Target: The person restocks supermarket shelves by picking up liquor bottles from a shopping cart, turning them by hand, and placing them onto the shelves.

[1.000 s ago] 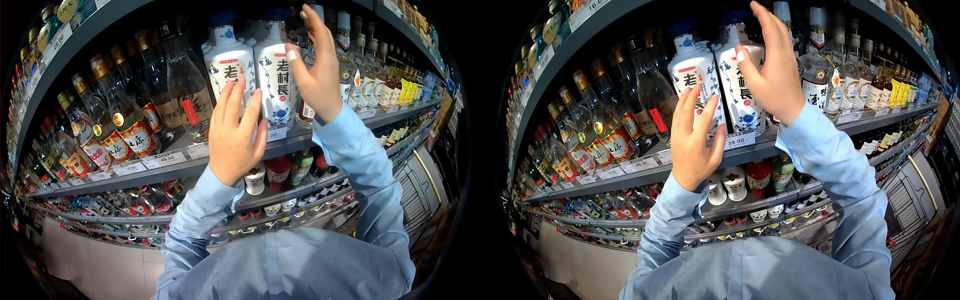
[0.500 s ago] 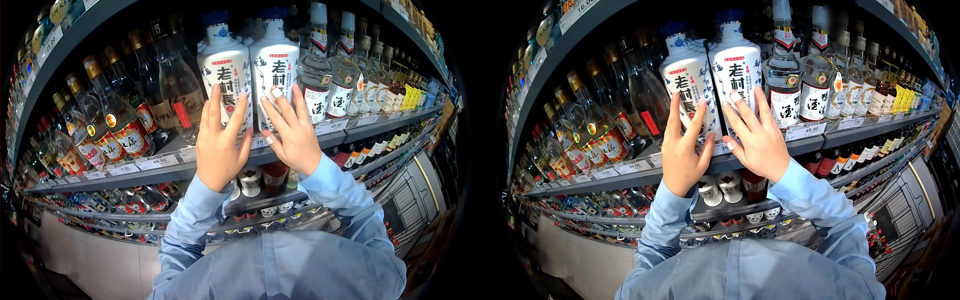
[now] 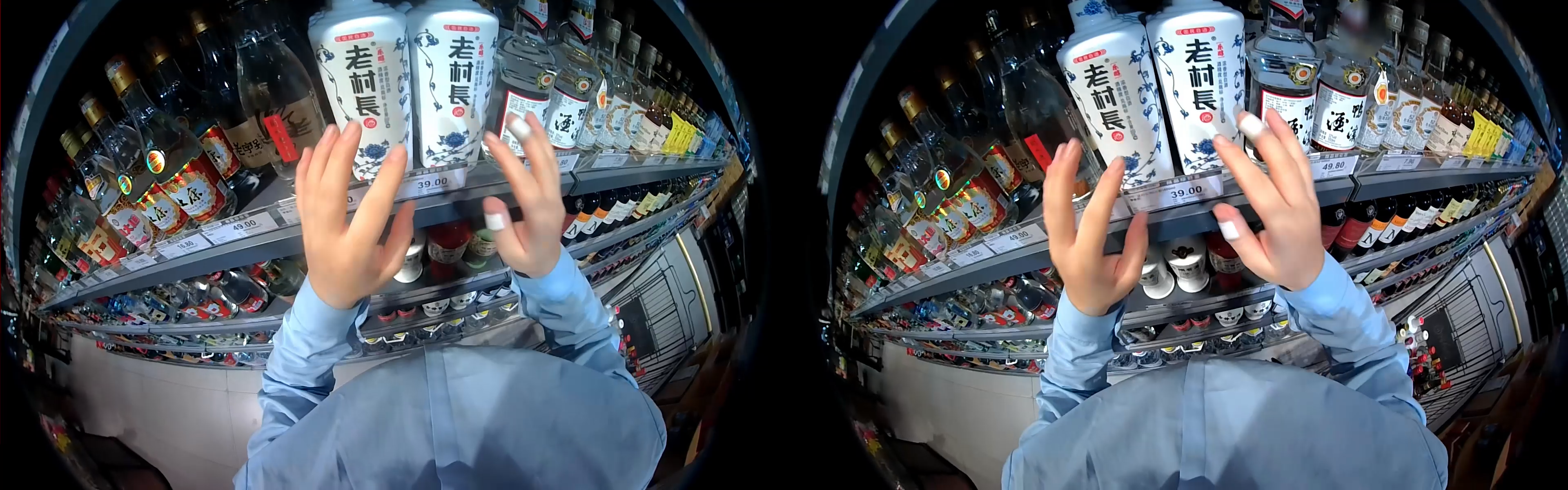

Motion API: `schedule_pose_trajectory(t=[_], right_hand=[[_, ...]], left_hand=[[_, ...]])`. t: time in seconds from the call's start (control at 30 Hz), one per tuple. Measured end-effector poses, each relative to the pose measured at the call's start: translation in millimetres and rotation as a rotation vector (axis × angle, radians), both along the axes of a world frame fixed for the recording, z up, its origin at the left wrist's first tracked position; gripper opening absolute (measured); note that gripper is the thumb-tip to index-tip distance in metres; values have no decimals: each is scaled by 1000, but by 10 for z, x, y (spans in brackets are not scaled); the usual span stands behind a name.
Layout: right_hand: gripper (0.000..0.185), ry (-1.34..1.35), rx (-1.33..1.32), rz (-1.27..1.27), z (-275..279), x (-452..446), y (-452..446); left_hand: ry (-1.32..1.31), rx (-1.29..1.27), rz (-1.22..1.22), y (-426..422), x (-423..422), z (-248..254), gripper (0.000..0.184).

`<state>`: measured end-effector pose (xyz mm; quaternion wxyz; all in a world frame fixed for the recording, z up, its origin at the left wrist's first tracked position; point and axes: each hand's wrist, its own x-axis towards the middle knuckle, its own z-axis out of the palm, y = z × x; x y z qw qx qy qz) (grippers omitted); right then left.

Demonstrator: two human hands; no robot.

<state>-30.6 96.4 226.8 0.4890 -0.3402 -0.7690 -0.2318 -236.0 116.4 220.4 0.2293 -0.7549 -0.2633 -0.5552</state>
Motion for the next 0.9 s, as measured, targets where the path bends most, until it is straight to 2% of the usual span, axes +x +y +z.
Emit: schedule_pose_trajectory(t=[0.07, 0.13, 0.17, 0.27, 0.33, 0.4, 0.47, 0.5, 0.53, 0.6, 0.63, 0.67, 0.73, 0.77, 0.8, 0.83, 0.9], right_hand=[[29, 171, 113, 34, -214, 220, -226], [20, 236, 69, 0, -488, 438, -399], [16, 273, 32, -106, -678, 539, -419], [15, 580, -659, -256, -1330, 975, -634], [20, 804, -826, -329, -2157, 1469, -860], [27, 662, -944, -661, -2946, 1904, -1327], [38, 704, -1323, -951, -3549, 2185, -1939], [44, 712, -1444, -1044, -4044, 2399, -2334], [52, 719, -1566, -1131, -4529, 2561, -2739], [64, 713, -1735, -1300, -5098, 2627, -3374], [69, 492, -1762, -1427, -5032, 2439, -3499], [69, 505, -1814, -1456, -4956, 2283, -3571], [67, 730, -1996, -1273, -5049, 2238, -3668], [66, 714, -1983, -1346, -4986, 2160, -3692], [65, 696, -1970, -1416, -4526, 1910, -3502], [67, 601, -1963, -1475, -5022, 2106, -3664], [65, 680, -1920, -1287, -4982, 2118, -3737]], left_hand=[[-36, 101, -118, -248, -95, -197, 40], [-64, 100, -427, -312, -18, -495, 32], [0, -13, -492, -307, 57, -657, 26], [160, -315, -623, -146, 380, -1329, 14], [208, -623, -650, -93, 527, -1927, 12], [234, -742, -716, -179, 653, -2424, 11], [351, -845, -848, -328, 733, -2795, 11], [338, -907, -869, -449, 785, -2904, 9], [446, -995, -889, -526, 821, -3080, 12], [640, -1088, -915, -652, 899, -3293, 16], [690, -1116, -937, -719, 939, -3428, 18], [742, -1133, -954, -756, 996, -3550, 20], [836, -1170, -961, -844, 1100, -3644, 24], [876, -1196, -952, -900, 1149, -3661, 25], [916, -1224, -941, -963, 1199, -3687, 27], [914, -1220, -920, -1055, 1242, -3741, 28], [922, -1216, -884, -1299, 1298, -3865, 30]])
